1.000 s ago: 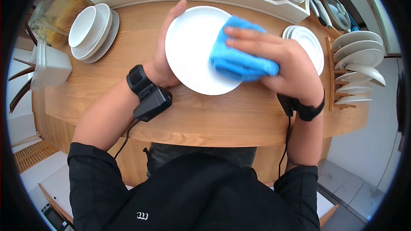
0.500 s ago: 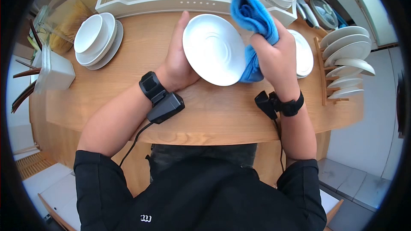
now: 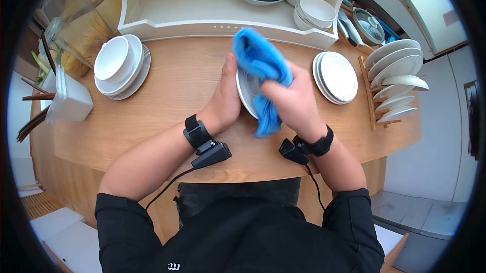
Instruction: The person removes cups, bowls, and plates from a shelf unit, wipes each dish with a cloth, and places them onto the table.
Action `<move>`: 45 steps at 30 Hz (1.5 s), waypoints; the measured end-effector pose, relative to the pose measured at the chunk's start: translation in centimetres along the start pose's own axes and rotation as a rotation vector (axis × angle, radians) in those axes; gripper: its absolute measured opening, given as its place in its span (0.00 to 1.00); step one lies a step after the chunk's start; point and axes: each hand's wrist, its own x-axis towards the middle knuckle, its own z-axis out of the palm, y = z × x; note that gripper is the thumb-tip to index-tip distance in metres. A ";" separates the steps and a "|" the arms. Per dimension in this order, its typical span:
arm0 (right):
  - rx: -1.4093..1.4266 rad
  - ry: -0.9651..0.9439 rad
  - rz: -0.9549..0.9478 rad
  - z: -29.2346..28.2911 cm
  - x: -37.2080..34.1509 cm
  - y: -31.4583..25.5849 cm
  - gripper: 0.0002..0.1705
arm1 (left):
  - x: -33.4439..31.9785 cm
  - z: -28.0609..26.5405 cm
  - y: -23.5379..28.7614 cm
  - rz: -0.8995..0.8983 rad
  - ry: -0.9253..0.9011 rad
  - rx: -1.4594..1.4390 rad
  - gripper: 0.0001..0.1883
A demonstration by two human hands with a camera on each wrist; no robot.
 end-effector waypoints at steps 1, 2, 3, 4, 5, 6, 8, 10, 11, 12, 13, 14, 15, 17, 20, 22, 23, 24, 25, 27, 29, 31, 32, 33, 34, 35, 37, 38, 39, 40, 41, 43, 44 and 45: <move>-0.133 -0.116 -0.080 -0.3 -0.2 0.1 0.26 | 0.0 -0.6 -0.3 0.000 0.022 0.009 0.48; -0.210 -0.175 -0.280 -0.2 0.0 0.1 0.30 | 0.2 -1.9 -1.6 -0.027 0.044 -0.075 0.46; -0.283 -0.234 -0.477 -0.1 0.2 0.2 0.34 | 0.3 -1.9 -0.5 -0.189 0.003 -0.477 0.45; -0.388 -0.339 -0.519 -1.0 0.5 0.0 0.38 | 0.5 -2.6 -0.1 -0.266 -0.062 -0.638 0.45; -0.373 -0.342 -0.515 -1.5 0.3 -0.3 0.38 | 0.6 -3.2 0.1 -0.345 -0.126 -0.802 0.45; -0.396 -0.428 -0.481 -2.1 0.1 -0.9 0.38 | 0.4 -2.8 0.7 -0.354 -0.112 -0.800 0.45; -0.439 -0.635 -0.425 -3.9 0.0 -1.8 0.37 | 0.0 -1.0 1.7 -0.306 0.069 -0.477 0.46; -0.453 -0.708 -0.437 -5.6 0.2 -1.4 0.31 | 0.1 -1.4 1.2 -0.263 0.005 -0.544 0.43; -0.448 -0.736 -0.468 -6.5 0.6 -0.9 0.29 | 0.3 -1.6 1.3 -0.255 -0.011 -0.545 0.43; -0.443 -0.733 -0.479 -7.4 0.9 -0.9 0.29 | 0.6 -1.9 1.2 -0.252 -0.010 -0.533 0.43; -0.498 -0.717 -0.505 -8.3 1.1 -0.9 0.28 | 0.8 -2.3 1.1 -0.268 -0.004 -0.488 0.43; -0.550 -0.700 -0.529 -8.6 1.3 -0.9 0.27 | 0.8 -2.6 1.2 -0.286 0.004 -0.443 0.43; -0.540 -0.695 -0.537 -8.6 1.4 -0.7 0.27 | 1.0 -2.9 1.5 -0.289 0.008 -0.431 0.43; -0.746 -0.362 -0.733 -8.7 1.4 -0.5 0.26 | 1.3 -3.0 1.6 -0.414 -0.059 -0.529 0.45; -0.858 -0.272 -0.834 -8.2 1.6 0.4 0.28 | 1.2 -2.5 1.8 -0.481 -0.076 -0.421 0.46; -0.911 -0.203 -0.933 -7.8 1.9 1.1 0.30 | 1.3 -2.7 1.9 -0.504 -0.117 -0.427 0.46; -0.912 -0.199 -0.930 -7.6 1.9 1.3 0.30 | 1.4 -2.7 1.9 -0.515 -0.149 -0.438 0.45; -0.921 -0.170 -0.944 -7.3 1.9 1.5 0.31 | 1.4 -2.6 2.0 -0.515 -0.151 -0.437 0.45; -0.927 -0.144 -0.959 -7.0 1.9 1.6 0.31 | 1.4 -2.3 2.2 -0.528 -0.136 -0.431 0.44; -0.980 -0.135 -0.948 -5.9 1.3 1.3 0.31 | 1.7 -2.2 2.0 -0.535 -0.114 -0.424 0.43; -1.029 -0.120 -0.929 -4.5 0.6 1.1 0.32 | 2.5 -2.3 1.2 -0.569 -0.183 -0.353 0.43; -1.020 -0.043 -0.954 -3.1 0.2 1.1 0.31 | 2.3 -2.1 1.1 -0.561 -0.210 -0.407 0.41; -0.995 -0.019 -1.006 -2.7 0.3 1.2 0.30 | 2.1 -2.1 1.2 -0.542 -0.230 -0.417 0.40; -0.994 -0.018 -1.005 -2.5 0.3 1.3 0.30 | 2.0 -2.1 1.2 -0.524 -0.251 -0.427 0.39; -0.947 -0.029 -1.052 -2.4 0.3 1.4 0.30 | 2.1 -2.3 1.2 -0.527 -0.253 -0.426 0.39; -0.902 -0.042 -1.097 -2.3 0.2 1.4 0.29 | 2.1 -2.6 0.9 -0.496 -0.244 -0.331 0.39; -0.867 -0.028 -1.153 -2.3 0.3 0.9 0.28 | 2.1 -2.5 0.9 -0.426 -0.220 -0.149 0.38; -0.860 -0.043 -1.177 -2.8 0.4 0.5 0.28 | 1.8 -2.2 0.9 -0.342 -0.228 -0.031 0.39; -0.854 -0.058 -1.202 -3.4 0.6 0.2 0.28 | 1.7 -1.5 1.6 -0.337 -0.229 -0.036 0.39; -0.879 -0.085 -1.172 -4.2 0.7 -0.1 0.30 | 1.7 -0.9 2.2 -0.409 -0.174 -0.206 0.39; -0.957 -0.077 -1.098 -4.6 0.6 -0.2 0.30 | 1.6 -0.7 2.4 -0.479 -0.116 -0.379 0.40; -1.090 -0.181 -0.963 -5.6 1.3 0.8 0.30 | 1.7 -1.6 1.7 -0.517 -0.118 -0.432 0.40; -1.092 -0.185 -0.962 -6.0 1.2 0.8 0.30 | 1.8 -2.2 1.0 -0.469 -0.116 -0.419 0.39; -1.039 -0.201 -0.843 -6.4 1.1 0.7 0.30 | 1.8 -2.3 1.0 -0.421 -0.112 -0.408 0.39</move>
